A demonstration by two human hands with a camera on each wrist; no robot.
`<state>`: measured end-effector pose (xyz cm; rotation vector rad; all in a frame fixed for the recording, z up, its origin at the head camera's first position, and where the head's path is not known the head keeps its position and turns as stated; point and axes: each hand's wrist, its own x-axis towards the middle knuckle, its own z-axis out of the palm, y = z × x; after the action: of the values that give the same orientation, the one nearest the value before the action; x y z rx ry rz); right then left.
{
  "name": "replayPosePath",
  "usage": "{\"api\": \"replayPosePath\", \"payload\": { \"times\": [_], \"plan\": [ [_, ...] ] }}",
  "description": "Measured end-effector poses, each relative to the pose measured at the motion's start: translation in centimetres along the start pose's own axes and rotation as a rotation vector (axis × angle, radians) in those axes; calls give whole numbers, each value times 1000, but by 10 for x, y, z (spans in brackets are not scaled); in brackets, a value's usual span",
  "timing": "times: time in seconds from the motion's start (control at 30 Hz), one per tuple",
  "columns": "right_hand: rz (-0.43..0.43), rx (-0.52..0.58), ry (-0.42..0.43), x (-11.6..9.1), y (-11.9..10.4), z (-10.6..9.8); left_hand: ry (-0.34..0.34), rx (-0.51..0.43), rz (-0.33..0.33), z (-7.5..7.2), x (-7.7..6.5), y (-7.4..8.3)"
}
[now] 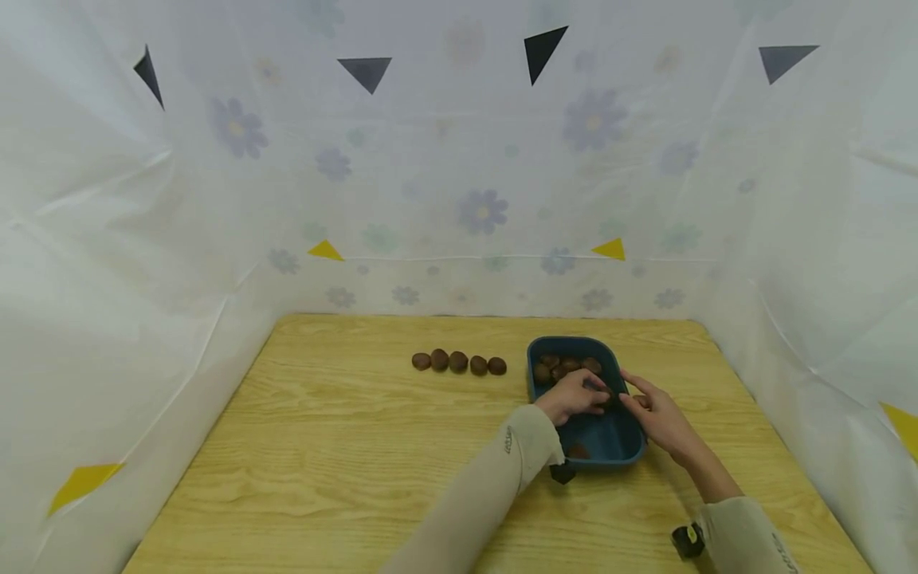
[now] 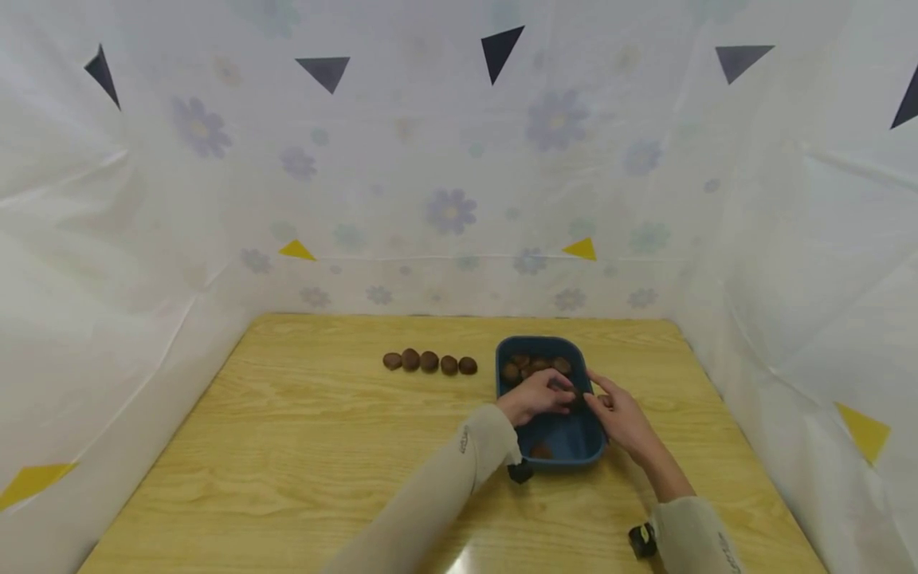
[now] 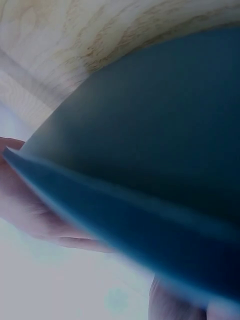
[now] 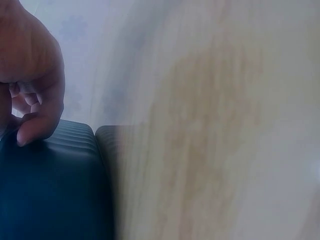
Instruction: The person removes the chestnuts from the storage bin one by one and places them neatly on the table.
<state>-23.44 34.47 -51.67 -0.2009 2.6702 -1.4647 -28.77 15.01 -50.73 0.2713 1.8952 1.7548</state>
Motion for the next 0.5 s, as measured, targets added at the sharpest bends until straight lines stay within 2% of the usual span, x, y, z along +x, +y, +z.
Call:
{"api": "replayPosePath", "payload": {
  "times": [0.27,0.43,0.5],
  "plan": [
    [-1,-4,-1,-1,-2,0,66,-19,28,2,-5,3],
    [1,-1,-12,-2,-4,0,100,-20,38,-4,-9,7],
    [1,-2,-10,-2,-5,0,93,-30,53,-8,-10,9]
  ]
}}
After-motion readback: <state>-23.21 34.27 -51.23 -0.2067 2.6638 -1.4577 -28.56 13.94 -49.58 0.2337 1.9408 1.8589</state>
